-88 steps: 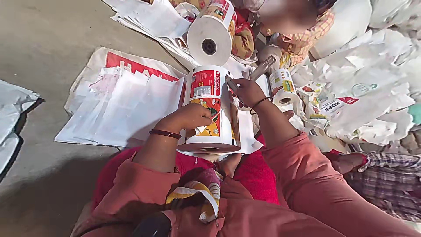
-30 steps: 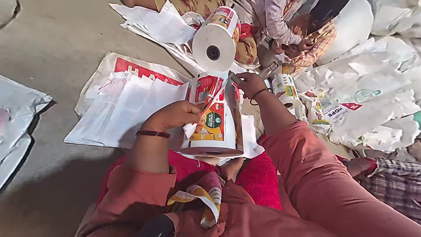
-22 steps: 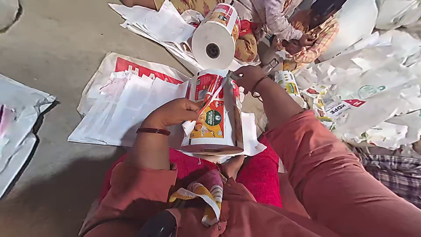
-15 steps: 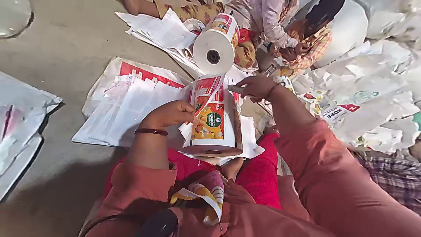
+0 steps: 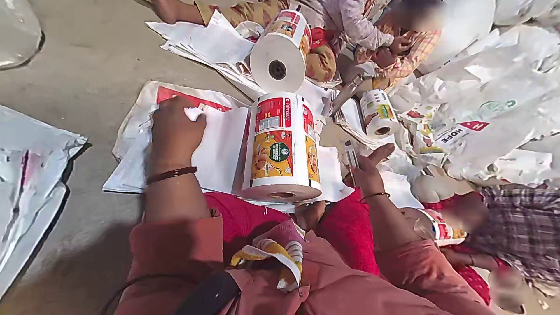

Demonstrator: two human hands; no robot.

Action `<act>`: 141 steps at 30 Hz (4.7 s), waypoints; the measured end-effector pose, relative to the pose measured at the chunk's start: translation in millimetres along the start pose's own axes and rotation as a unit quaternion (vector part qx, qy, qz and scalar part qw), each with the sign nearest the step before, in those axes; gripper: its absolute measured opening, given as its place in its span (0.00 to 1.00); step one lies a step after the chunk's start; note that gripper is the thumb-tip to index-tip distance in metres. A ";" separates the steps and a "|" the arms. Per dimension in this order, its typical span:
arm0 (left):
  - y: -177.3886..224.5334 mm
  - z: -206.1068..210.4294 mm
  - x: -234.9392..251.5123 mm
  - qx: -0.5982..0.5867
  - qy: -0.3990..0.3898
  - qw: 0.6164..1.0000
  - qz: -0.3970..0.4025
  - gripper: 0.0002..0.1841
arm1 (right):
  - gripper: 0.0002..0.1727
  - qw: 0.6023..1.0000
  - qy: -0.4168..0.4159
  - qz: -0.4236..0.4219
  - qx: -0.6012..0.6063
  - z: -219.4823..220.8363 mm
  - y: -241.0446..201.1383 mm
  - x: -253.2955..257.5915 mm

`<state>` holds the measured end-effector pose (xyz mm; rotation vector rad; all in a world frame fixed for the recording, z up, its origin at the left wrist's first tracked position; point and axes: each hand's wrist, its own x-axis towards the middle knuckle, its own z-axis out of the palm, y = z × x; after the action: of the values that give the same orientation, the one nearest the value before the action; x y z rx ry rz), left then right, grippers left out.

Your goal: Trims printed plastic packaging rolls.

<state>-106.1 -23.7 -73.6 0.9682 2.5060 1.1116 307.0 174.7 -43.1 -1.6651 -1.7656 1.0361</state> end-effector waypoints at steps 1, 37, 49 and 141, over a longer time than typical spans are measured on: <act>15.4 7.1 -2.6 -0.032 -0.030 0.995 0.091 0.22 | 0.31 1.000 -0.004 0.000 0.019 2.3 2.2 -4.0; 85.4 122.6 -49.1 0.061 -0.190 0.856 0.477 0.31 | 0.40 0.981 -0.099 -0.165 0.014 80.8 -33.0 -29.7; 72.4 117.7 -36.9 0.021 -0.193 0.871 0.450 0.29 | 0.45 0.987 0.138 0.011 -0.088 -26.3 31.2 57.4; 50.5 106.5 4.7 -0.026 -0.268 0.962 0.049 0.38 | 0.27 0.822 -0.192 -0.143 -0.517 114.8 -200.0 61.4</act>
<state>-37.4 65.3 -109.5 1.1991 2.0022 0.7957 88.1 220.5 40.1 -1.6590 -3.0829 0.2128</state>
